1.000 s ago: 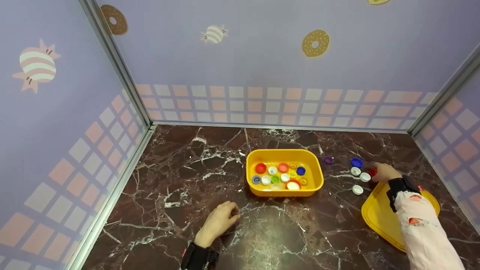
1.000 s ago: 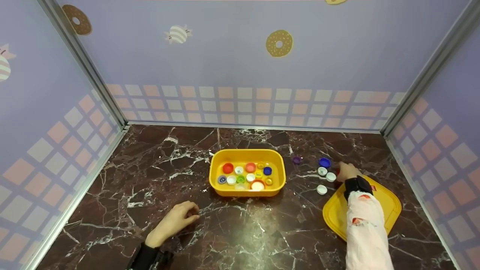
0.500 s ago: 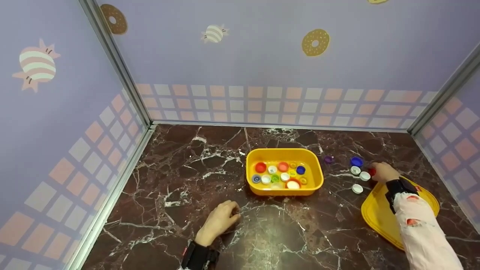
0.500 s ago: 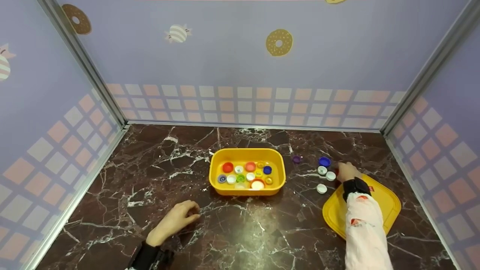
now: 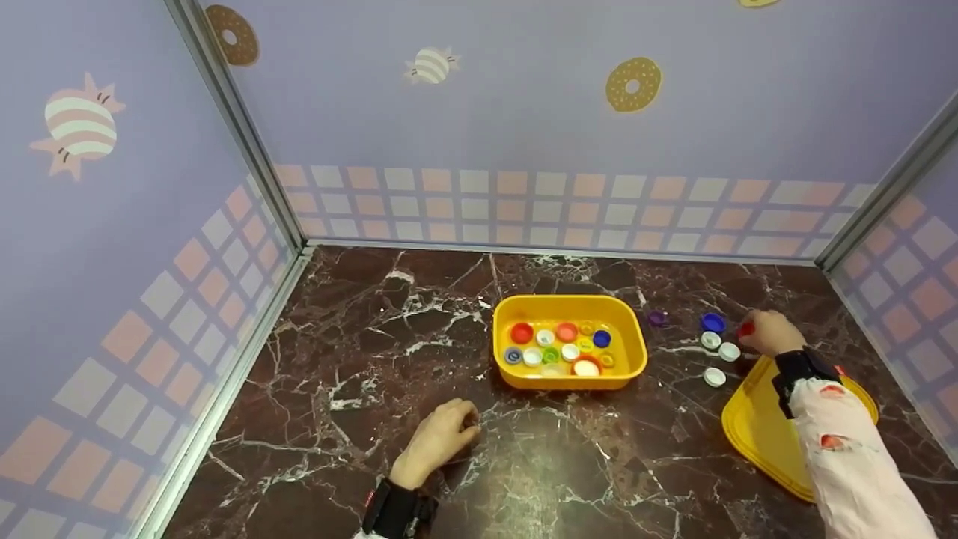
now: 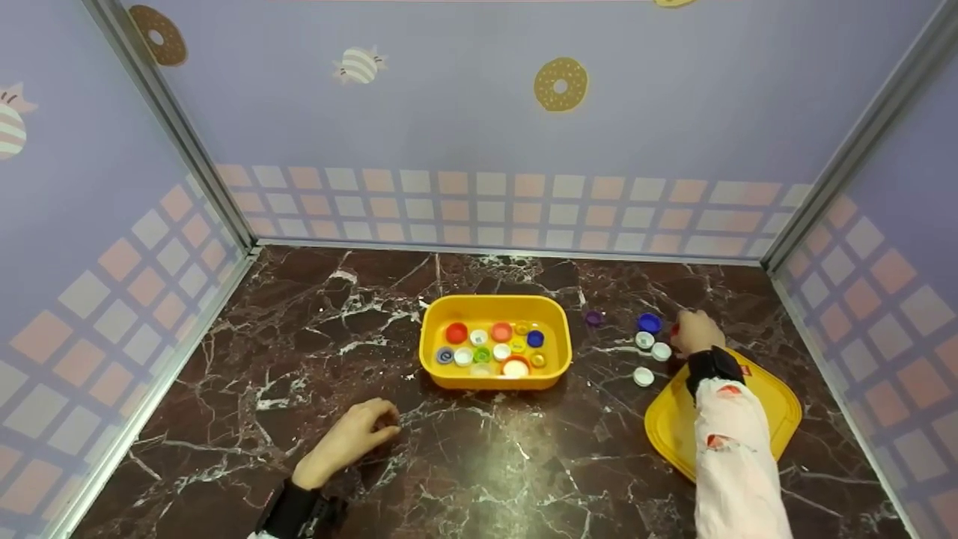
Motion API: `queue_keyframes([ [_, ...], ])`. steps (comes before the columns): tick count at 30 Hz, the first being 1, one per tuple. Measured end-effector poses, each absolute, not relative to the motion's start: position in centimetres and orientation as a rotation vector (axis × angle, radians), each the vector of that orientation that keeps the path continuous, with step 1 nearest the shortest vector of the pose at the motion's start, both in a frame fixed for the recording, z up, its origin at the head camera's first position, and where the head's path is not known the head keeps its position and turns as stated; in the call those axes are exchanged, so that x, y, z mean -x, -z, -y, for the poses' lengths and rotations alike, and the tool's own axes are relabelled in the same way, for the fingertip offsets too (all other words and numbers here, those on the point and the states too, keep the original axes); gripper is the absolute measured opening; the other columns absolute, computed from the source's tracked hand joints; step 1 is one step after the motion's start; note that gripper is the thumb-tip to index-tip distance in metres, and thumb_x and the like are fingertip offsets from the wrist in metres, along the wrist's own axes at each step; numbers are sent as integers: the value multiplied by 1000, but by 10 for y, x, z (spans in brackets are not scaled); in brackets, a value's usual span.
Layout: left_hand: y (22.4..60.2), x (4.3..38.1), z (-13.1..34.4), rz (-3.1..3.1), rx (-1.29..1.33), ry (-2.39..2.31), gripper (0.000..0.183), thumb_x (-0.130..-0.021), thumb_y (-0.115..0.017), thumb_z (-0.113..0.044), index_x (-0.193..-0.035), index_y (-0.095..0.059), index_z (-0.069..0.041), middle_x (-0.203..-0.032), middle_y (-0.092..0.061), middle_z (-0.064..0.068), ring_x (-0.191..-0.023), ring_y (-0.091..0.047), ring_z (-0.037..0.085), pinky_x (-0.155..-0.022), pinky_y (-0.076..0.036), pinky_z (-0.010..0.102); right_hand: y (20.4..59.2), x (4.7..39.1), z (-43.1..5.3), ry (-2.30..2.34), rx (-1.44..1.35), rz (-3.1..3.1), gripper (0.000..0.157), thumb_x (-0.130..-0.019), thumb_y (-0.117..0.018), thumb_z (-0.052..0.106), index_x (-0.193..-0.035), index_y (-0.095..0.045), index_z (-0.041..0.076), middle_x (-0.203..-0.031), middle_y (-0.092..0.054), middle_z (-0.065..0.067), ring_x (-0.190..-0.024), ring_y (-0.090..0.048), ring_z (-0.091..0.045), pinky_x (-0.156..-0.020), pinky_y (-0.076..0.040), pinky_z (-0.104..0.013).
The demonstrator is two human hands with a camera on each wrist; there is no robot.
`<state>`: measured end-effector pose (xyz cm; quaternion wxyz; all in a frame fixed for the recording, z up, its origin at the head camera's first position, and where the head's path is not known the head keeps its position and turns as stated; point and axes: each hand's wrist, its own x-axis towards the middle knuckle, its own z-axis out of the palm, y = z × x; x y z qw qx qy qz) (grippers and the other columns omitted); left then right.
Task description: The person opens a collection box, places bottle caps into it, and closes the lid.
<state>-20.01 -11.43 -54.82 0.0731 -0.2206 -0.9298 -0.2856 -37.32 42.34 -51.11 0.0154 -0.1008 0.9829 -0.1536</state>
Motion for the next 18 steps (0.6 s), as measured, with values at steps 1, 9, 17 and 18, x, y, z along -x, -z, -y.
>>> queue_keyframes([
  [1,548,200,114,2794,662,856,11,-78,-69,-6,-83,-59,-7,-76,-51,0,-66,-53,13,-56,-44,26,507,375,-421,483,306,-3081,35,-73,-67,8,-96,-52,-14,-80,-52,-27,-76,-50,-44,-66,-41,-53],
  [9,547,201,112,2830,648,877,10,-79,-68,-7,-84,-60,-7,-77,-51,0,-66,-51,12,-56,-43,27,470,383,-387,508,403,-3161,37,-82,-64,13,-105,-49,-12,-93,-48,-31,-82,-50,-45,-71,-39,-55],
  [17,546,201,112,2867,635,918,9,-81,-67,-10,-86,-61,-8,-78,-51,-1,-69,-52,11,-58,-44,27,441,385,-329,567,696,-3181,31,-81,-68,14,-104,-56,-3,-93,-52,-24,-81,-51,-37,-69,-41,-48],
  [18,546,201,112,2872,633,921,9,-81,-67,-10,-86,-61,-8,-78,-51,-1,-69,-52,11,-58,-44,26,439,385,-322,572,730,-3178,30,-80,-68,13,-103,-56,-2,-91,-53,-22,-80,-52,-35,-68,-42,-47],
])
